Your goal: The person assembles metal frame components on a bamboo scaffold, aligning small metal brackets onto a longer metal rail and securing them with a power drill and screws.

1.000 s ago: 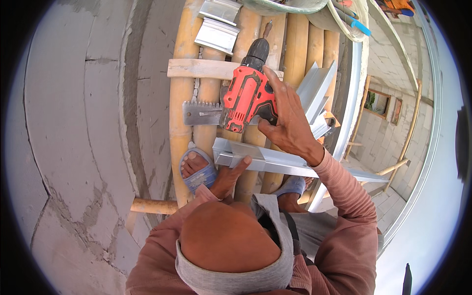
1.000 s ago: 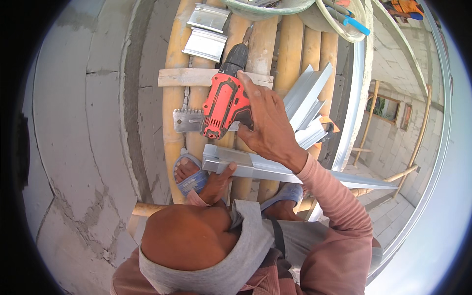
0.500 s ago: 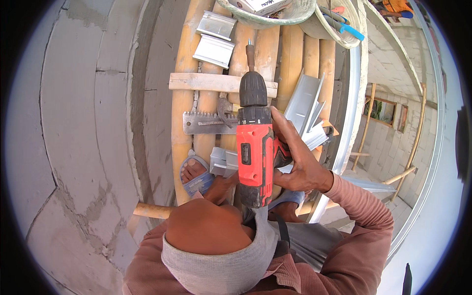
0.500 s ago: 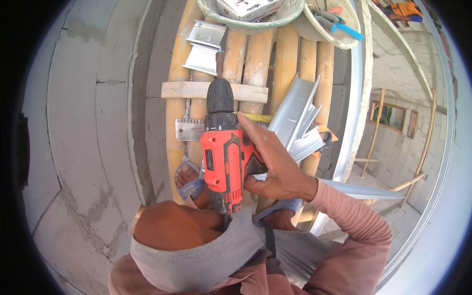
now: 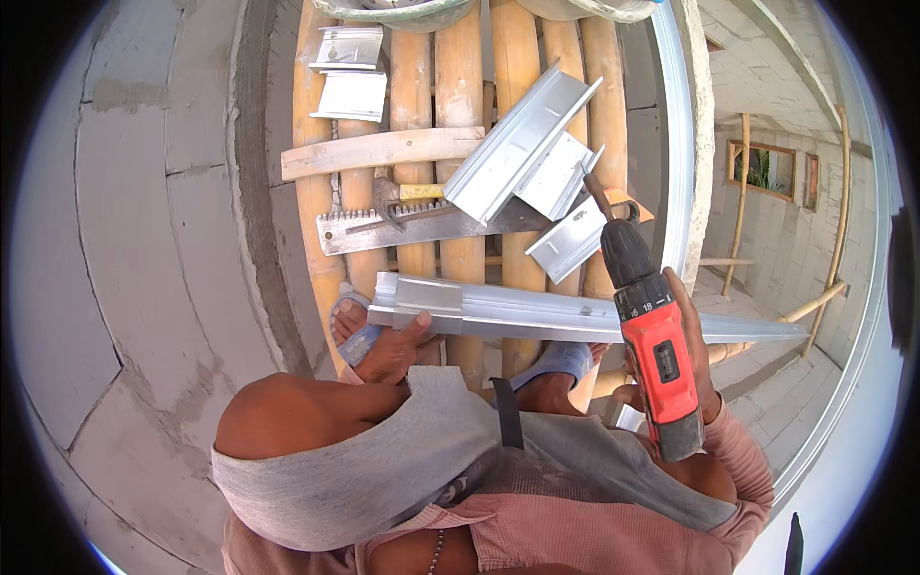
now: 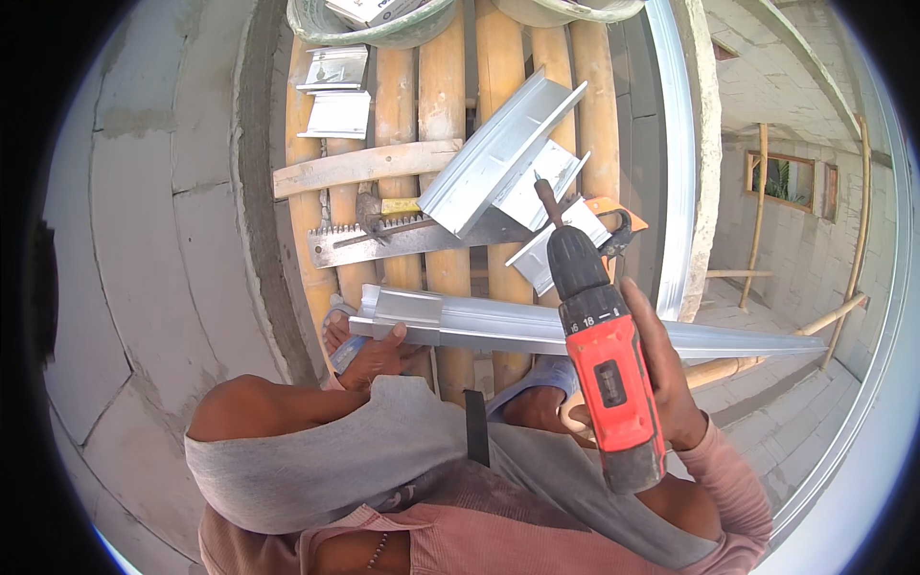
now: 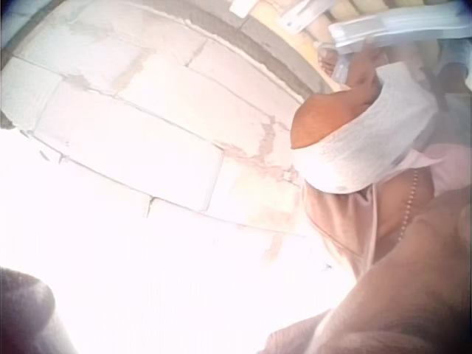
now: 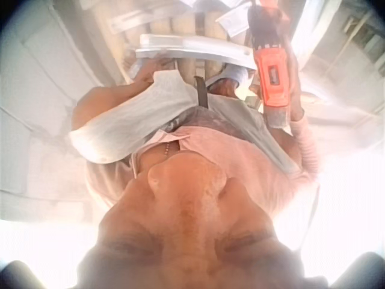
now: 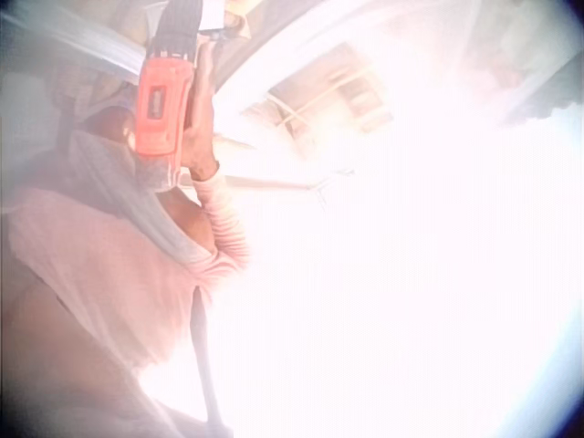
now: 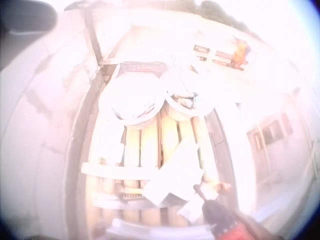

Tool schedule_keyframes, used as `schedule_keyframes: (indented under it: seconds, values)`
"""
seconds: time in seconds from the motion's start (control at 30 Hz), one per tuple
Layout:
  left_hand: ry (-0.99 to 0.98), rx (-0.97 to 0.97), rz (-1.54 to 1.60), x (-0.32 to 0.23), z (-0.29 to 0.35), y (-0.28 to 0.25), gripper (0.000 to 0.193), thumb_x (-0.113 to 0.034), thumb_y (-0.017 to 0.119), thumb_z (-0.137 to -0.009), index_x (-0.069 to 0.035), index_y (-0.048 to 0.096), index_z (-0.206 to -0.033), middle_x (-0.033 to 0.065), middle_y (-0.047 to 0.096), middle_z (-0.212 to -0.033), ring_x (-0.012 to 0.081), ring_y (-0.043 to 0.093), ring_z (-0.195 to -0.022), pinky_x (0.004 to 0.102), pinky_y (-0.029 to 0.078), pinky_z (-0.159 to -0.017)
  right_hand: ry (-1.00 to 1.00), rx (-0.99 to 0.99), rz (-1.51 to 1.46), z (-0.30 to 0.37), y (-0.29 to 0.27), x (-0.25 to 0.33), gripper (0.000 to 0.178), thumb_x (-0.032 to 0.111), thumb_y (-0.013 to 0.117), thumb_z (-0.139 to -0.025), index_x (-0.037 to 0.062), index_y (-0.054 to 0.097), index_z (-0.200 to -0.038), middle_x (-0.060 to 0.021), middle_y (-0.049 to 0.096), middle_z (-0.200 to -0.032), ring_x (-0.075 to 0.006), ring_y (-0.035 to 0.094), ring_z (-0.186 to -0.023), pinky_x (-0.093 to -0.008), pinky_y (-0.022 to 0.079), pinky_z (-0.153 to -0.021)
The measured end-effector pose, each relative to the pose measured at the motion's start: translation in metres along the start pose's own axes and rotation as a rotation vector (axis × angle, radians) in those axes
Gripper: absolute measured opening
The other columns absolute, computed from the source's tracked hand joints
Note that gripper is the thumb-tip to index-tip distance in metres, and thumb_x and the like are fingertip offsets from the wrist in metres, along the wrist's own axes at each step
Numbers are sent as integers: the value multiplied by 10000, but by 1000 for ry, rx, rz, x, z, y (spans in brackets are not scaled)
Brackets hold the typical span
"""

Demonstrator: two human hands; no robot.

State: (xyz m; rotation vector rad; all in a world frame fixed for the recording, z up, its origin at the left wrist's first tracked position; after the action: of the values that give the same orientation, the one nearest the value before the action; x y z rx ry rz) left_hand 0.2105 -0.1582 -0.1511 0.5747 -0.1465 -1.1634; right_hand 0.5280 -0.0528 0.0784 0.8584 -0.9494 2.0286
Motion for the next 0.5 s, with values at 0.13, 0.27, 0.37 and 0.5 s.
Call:
schedule_keyframes:
  seconds: [0.13, 0.27, 0.37, 0.5]
  values:
    - [-37, -72, -81, 13, 10, -30, 830, -439, 721, -976, -115, 240, -1570, 96, 368, -1574, 332, 372, -1473, 505, 336, -1239, -18, -53, 70, 29, 4, -42, 1164, 389, 904, -753, -51, 249, -1609, -258, 411, -1580, -383, 469, -1432, -455, 362, -1175]
    - [-69, -15, -131, 19, 8, -72, 872, -510, 704, -966, -106, 229, -1576, 164, 365, -1568, 349, 333, -1495, 506, 300, -1249, -8, -68, 80, 37, 23, -73, 1116, 439, 847, -771, -37, 273, -1602, -269, 452, -1542, -433, 477, -1402, -455, 398, -1137]
    - [-186, 48, -144, 10, 11, -60, 898, -355, 758, -964, -100, 184, -1607, 158, 368, -1579, 295, 386, -1481, 478, 375, -1199, 319, -59, -302, 45, 53, -132, 995, 434, 799, -818, -5, 338, -1584, -260, 415, -1577, -432, 431, -1436, -455, 390, -1152]
    - [-109, -8, -103, -9, 23, -16, 935, -443, 696, -990, -101, 111, -1634, 165, 281, -1652, 309, 298, -1544, 430, 260, -1261, -69, 10, 320, 43, 60, -109, 769, 314, 680, -940, 11, 359, -1569, -225, 417, -1582, -414, 425, -1449, -445, 380, -1177]
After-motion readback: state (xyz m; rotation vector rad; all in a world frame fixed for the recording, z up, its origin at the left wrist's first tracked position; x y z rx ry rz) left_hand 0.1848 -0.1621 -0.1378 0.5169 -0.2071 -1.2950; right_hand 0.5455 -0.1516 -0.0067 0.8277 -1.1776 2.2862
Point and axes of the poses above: each hand's wrist, its own z-axis away from the middle knuckle, its own y-axis out of the palm, x = y × z, the point moved 10 cm from there along -z, towards the middle knuckle
